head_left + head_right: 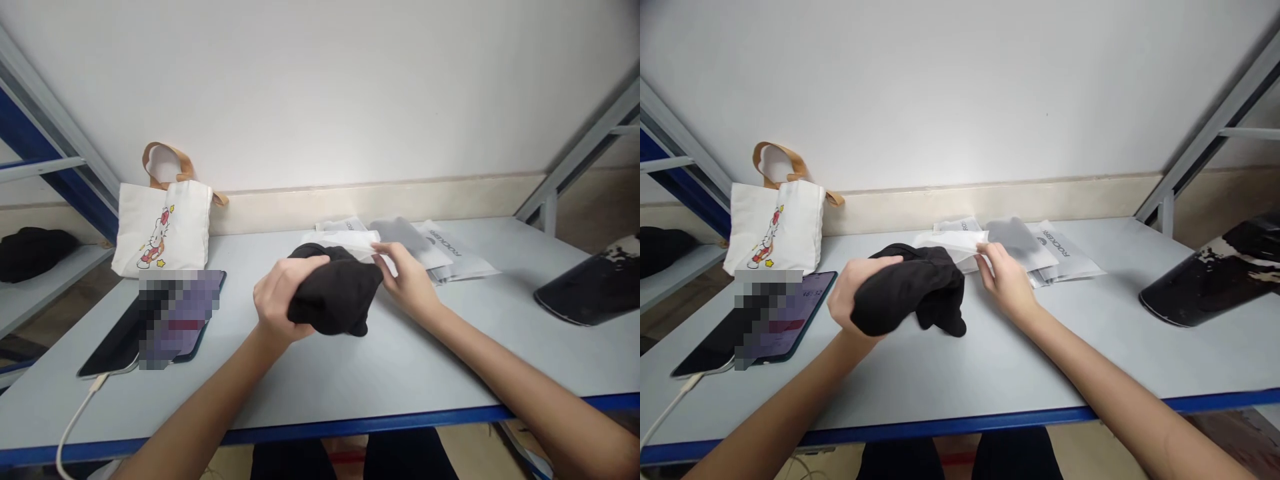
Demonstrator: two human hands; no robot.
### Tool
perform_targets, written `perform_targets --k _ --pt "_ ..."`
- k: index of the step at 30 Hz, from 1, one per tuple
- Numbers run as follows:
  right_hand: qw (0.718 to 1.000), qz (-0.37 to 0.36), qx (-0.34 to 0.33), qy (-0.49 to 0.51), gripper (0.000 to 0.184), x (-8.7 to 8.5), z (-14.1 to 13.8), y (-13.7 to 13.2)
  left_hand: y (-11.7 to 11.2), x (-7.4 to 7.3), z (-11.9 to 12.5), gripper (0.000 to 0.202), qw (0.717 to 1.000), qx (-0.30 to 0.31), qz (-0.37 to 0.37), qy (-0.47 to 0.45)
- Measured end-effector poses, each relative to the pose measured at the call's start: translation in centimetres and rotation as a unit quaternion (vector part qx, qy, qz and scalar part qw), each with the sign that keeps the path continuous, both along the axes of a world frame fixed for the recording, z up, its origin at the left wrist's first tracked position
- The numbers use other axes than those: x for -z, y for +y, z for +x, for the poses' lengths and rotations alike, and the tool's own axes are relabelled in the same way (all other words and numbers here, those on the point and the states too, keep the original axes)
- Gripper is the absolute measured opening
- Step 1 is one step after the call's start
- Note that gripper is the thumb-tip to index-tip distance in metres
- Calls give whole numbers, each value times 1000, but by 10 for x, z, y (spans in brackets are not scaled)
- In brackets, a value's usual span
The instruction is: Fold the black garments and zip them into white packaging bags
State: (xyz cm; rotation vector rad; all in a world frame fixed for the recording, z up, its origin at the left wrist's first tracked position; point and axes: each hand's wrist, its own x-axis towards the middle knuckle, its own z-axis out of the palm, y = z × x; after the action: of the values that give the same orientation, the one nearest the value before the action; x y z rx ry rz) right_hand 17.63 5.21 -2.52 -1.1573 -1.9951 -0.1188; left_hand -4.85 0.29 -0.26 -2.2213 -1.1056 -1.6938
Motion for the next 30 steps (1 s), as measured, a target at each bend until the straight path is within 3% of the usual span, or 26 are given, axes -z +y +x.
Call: perform_targets --k 4,7,9,11,13,15,17,21,23,24,26,30 --pt "991 -83 -90 -46 21 2 -7 2 3 -8 0 17 997 -42 35 -57" --pt "994 -73 -69 31 23 -4 -6 -6 9 -15 4 12 981 -66 -97 -154" --pt "985 -87 -85 120 31 -9 -4 -15 13 -18 6 18 938 -22 -219 -266" --pt "959 -160 -154 174 37 -12 -4 -23 16 -18 7 21 866 56 -330 -371" --pt "925 -257 -218 175 46 -12 -8 -29 18 -16 8 22 793 130 -412 -430" --pt "900 -323 -236 171 65 -12 -11 -30 19 -16 8 24 747 174 -457 -450" --pt "878 -369 -233 197 70 -14 -10 -28 19 -20 5 27 740 179 -470 -448" --pt "810 -473 -220 268 48 -33 10 -20 16 -36 -11 33 741 182 -515 -391" --pt "793 -513 -218 246 42 -42 23 -15 15 -42 -21 32 734 202 -560 -326" --pt "797 -524 -208 217 41 -43 28 -13 14 -43 -26 30 739 208 -576 -281" --pt "836 -500 -169 149 41 -39 34 -8 13 -40 -35 23 770 196 -582 -174" --pt "940 -320 -107 52 37 -22 31 -2 9 -22 -49 34 811 171 -559 20"
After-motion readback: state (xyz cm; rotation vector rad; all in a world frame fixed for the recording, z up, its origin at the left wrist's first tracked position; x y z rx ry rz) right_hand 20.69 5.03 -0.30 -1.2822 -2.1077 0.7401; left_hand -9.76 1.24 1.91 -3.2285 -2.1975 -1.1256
